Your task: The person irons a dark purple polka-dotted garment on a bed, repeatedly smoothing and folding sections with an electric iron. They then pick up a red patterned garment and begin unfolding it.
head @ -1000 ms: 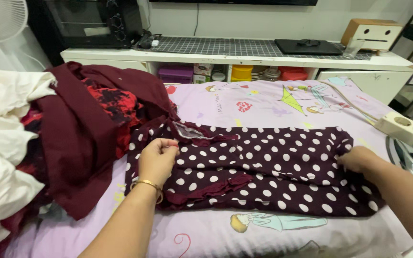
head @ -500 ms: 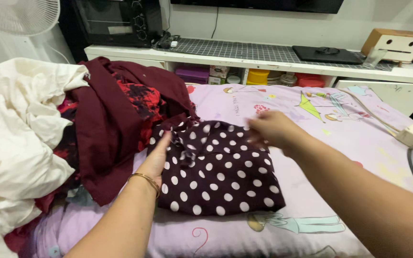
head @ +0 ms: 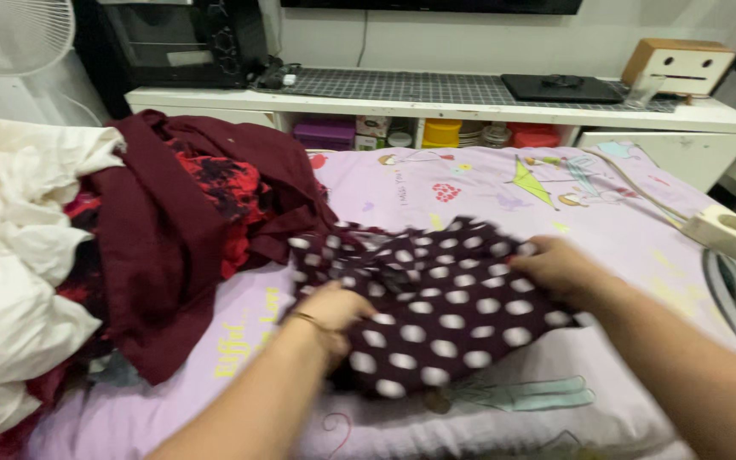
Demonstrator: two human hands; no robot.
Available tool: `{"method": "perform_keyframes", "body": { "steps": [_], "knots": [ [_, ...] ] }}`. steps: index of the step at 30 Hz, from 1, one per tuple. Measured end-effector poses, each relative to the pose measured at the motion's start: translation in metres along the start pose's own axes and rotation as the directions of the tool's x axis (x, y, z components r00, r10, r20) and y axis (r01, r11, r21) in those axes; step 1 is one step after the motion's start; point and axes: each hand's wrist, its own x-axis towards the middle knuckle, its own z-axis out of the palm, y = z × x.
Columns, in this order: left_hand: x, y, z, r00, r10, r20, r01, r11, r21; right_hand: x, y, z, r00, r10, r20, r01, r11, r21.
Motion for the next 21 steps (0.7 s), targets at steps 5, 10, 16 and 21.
{"method": "perform_keyframes", "body": {
  "steps": [5,10,16,21],
  "knots": [
    [0.012,-0.071,0.115,0.991,0.116,-0.072,-0.097,0.969,0.228,-0.019,0.041,-0.105,0.979,-0.15,-0.141,0.007,0.71,-0.704],
    [0.001,-0.072,0.129,0.983,0.099,-0.157,-0.047,0.951,0.307,-0.063,0.034,-0.045,0.892,-0.353,-0.283,-0.025,0.586,-0.81],
    [0.01,-0.067,0.116,0.94,0.316,-0.126,-0.211,0.834,0.51,-0.039,-0.033,0.021,0.997,-0.065,-0.04,0.048,0.94,-0.337],
    [0.023,-0.042,0.097,0.946,0.281,-0.161,-0.23,0.933,0.277,0.008,-0.085,0.018,0.951,-0.204,0.234,0.043,0.834,0.551]
  ]
}}
